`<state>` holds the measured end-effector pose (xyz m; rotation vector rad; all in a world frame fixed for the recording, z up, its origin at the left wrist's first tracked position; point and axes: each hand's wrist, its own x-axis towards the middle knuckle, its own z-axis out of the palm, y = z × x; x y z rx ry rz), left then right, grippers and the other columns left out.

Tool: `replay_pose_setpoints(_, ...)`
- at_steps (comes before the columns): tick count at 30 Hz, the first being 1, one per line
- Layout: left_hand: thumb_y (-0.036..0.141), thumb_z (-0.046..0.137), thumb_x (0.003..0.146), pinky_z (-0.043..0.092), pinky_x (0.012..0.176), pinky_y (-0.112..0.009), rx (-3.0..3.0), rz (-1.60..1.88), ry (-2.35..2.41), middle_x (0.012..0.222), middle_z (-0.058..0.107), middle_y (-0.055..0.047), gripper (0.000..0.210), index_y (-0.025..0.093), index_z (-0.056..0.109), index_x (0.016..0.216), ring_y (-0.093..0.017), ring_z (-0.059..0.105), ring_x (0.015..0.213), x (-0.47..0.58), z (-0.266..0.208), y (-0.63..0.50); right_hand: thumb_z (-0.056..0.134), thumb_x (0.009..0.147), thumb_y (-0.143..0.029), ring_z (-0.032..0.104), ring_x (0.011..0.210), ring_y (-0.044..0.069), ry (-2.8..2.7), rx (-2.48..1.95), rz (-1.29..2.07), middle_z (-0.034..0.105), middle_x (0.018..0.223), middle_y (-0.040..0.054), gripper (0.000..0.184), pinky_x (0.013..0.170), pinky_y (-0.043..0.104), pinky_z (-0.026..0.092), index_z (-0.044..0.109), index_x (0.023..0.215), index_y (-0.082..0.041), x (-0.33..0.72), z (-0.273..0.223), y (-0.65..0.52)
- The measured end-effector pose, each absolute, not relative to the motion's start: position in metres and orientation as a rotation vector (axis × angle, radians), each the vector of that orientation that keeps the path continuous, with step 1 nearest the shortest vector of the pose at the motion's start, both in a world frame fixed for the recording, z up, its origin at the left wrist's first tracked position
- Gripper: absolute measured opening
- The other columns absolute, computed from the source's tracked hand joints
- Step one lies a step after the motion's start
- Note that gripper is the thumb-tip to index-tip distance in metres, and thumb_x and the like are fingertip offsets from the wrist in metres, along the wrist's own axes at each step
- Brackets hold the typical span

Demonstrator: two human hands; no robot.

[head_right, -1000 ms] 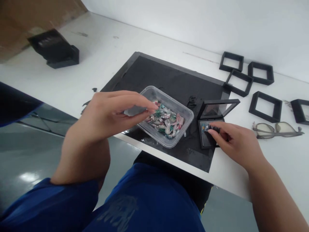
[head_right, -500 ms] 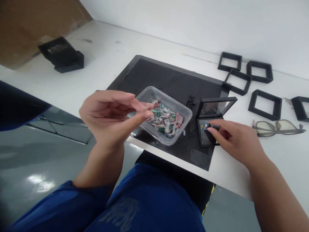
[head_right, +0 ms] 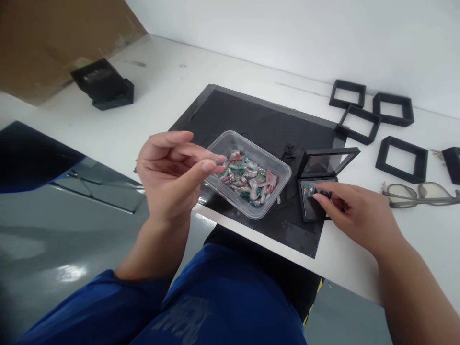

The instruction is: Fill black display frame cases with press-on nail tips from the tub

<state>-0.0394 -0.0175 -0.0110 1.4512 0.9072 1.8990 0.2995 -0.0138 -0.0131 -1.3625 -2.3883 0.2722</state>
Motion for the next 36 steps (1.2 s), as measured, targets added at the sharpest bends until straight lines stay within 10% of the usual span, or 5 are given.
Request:
replay_pose_setpoints(14, 0.014, 0.104, 0.062, 0.059, 0.048, -0.014, 1.291, 1.907, 0.865, 0.094, 0.074, 0.005, 0.063, 0.035, 0.078, 0.115, -0.009, 0.075, 0.067, -0.041, -0.013, -0.011, 0.061, 0.105, -0.053, 0.055, 0.046, 0.015, -2.397, -1.274, 0.286, 0.060, 0.060, -0.0015, 0.035, 0.039, 0.028, 0.040, 0.081, 0.119, -0.028, 0.300, -0.015, -0.011)
replay_pose_setpoints(28, 0.002, 0.083, 0.085, 0.058, 0.053, -0.015, 1.513, 1.718, 0.610, 0.086, 0.073, 0.002, 0.040, 0.026, 0.074, 0.117, -0.010, 0.073, 0.073, -0.001, -0.001, -0.038, 0.069, 0.102, -0.043, 0.058, 0.053, 0.012, -2.274, -1.295, 0.091, 0.064, 0.064, -0.0028, 0.022, 0.048, 0.027, 0.040, 0.080, 0.111, -0.027, 0.292, -0.007, -0.020)
replay_pose_setpoints(36, 0.000, 0.066, 0.096, 0.063, 0.077, -0.016, 1.625, 1.306, 0.236, 0.093, 0.074, -0.007, 0.019, 0.016, 0.069, 0.105, -0.010, 0.072, 0.083, 0.062, -0.015, -0.083, 0.087, 0.091, -0.045, 0.054, 0.058, 0.011, -2.061, -0.694, 1.247, 0.064, 0.069, -0.0036, 0.036, 0.053, 0.026, 0.047, 0.078, 0.123, -0.031, 0.294, 0.018, -0.031)
